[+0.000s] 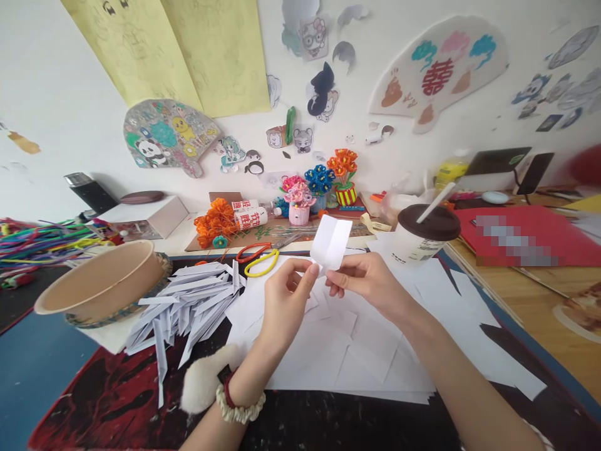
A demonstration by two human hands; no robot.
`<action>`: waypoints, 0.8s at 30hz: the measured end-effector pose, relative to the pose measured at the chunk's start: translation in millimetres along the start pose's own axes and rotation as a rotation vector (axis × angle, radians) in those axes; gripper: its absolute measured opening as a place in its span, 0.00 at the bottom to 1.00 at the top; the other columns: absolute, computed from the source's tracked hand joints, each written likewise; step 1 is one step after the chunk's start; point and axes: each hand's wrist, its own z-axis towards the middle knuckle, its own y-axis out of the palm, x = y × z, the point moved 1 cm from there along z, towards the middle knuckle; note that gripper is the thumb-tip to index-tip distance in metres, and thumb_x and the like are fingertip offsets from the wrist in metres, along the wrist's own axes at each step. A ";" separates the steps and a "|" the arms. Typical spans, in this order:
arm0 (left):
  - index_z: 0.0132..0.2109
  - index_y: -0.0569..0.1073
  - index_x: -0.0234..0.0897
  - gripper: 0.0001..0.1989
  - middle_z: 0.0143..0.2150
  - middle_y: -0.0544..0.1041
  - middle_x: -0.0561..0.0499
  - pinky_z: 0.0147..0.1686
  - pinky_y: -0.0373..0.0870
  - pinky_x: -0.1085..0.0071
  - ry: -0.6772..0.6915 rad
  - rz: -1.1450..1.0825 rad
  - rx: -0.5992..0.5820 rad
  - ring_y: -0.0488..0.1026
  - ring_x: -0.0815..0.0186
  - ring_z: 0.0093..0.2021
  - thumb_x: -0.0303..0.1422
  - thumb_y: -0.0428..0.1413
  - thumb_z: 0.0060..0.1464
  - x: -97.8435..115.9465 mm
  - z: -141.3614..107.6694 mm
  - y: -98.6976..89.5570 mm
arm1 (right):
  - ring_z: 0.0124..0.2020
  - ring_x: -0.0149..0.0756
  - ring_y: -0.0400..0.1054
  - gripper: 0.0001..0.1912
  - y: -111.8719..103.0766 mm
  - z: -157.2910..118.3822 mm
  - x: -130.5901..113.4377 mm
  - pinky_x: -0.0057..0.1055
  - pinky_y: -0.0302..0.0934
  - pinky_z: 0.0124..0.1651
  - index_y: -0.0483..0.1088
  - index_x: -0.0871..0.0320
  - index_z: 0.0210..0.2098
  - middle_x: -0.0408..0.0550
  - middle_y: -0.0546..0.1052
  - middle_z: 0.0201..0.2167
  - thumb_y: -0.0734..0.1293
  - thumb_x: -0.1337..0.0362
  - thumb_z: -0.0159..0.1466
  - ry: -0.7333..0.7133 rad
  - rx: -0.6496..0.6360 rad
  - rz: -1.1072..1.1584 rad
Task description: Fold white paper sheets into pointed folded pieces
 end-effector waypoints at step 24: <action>0.31 0.70 0.37 0.11 0.25 0.69 0.55 0.24 0.59 0.75 0.089 0.046 0.036 0.61 0.72 0.23 0.39 0.56 0.57 1.5 -4.1 3.3 | 0.22 0.33 0.70 0.13 6.6 -1.5 -0.1 0.31 0.67 0.25 0.75 0.60 0.26 0.47 0.76 0.22 0.72 0.55 0.57 0.003 -0.004 0.050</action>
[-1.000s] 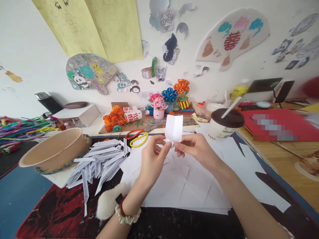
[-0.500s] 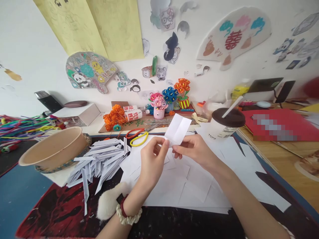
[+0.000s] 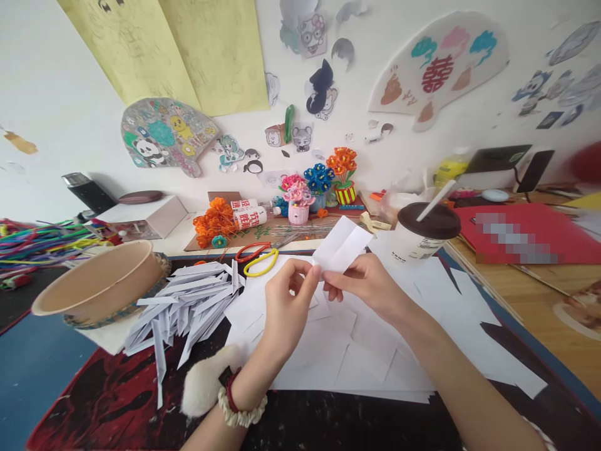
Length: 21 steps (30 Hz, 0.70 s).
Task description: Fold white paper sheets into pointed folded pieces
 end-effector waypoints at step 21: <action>0.29 0.65 0.37 0.14 0.21 0.66 0.58 0.22 0.55 0.75 -0.039 -0.076 -0.033 0.59 0.73 0.21 0.40 0.57 0.56 0.4 0.0 -0.1 | 0.22 0.32 0.69 0.12 2.5 -0.3 -1.4 0.30 0.63 0.24 0.74 0.60 0.25 0.45 0.74 0.21 0.72 0.57 0.56 0.018 0.000 0.019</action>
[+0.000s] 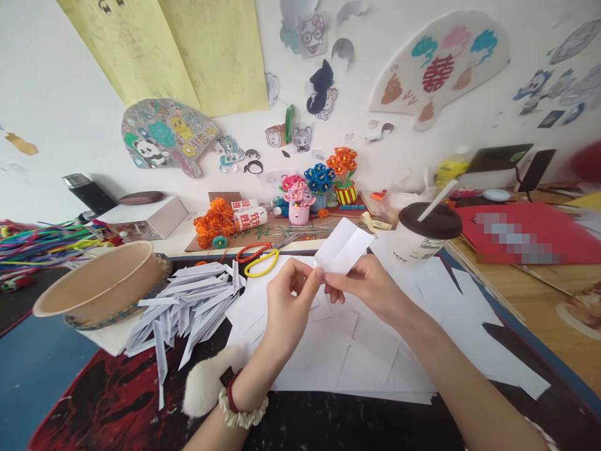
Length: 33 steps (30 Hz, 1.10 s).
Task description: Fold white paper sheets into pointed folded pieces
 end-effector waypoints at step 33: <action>0.30 0.65 0.36 0.15 0.25 0.66 0.55 0.25 0.54 0.74 0.073 0.032 -0.302 0.57 0.72 0.26 0.38 0.49 0.63 10.1 -2.1 -2.3 | 0.17 0.28 0.66 0.07 -7.3 -0.1 -0.3 0.25 0.56 0.19 0.75 0.60 0.19 0.45 0.74 0.17 0.69 0.67 0.53 -0.007 0.043 0.071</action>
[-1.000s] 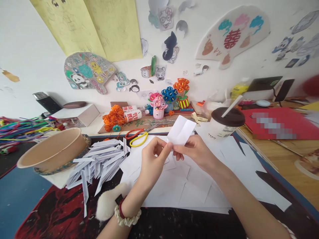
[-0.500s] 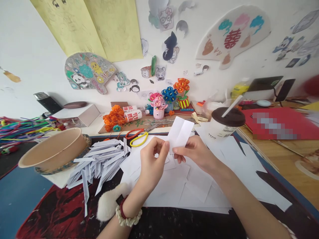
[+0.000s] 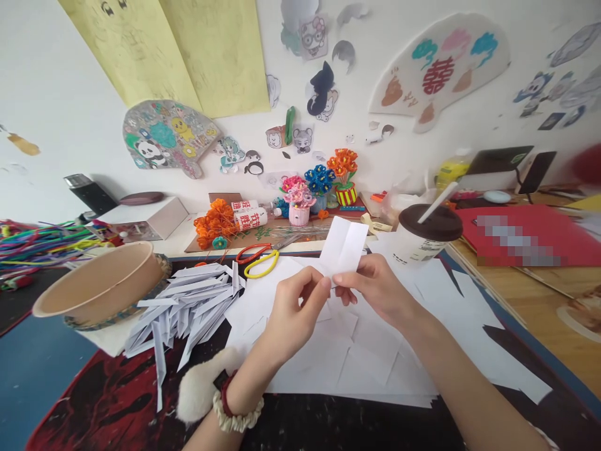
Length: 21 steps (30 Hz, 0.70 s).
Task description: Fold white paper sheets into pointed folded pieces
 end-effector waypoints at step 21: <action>0.27 0.60 0.37 0.18 0.23 0.59 0.57 0.24 0.51 0.73 -0.095 -0.037 -0.021 0.55 0.72 0.24 0.42 0.50 0.62 -2.5 -3.2 0.0 | 0.17 0.26 0.61 0.07 2.2 -0.9 -1.3 0.24 0.54 0.19 0.73 0.60 0.18 0.41 0.70 0.15 0.69 0.67 0.51 0.010 -0.010 -0.028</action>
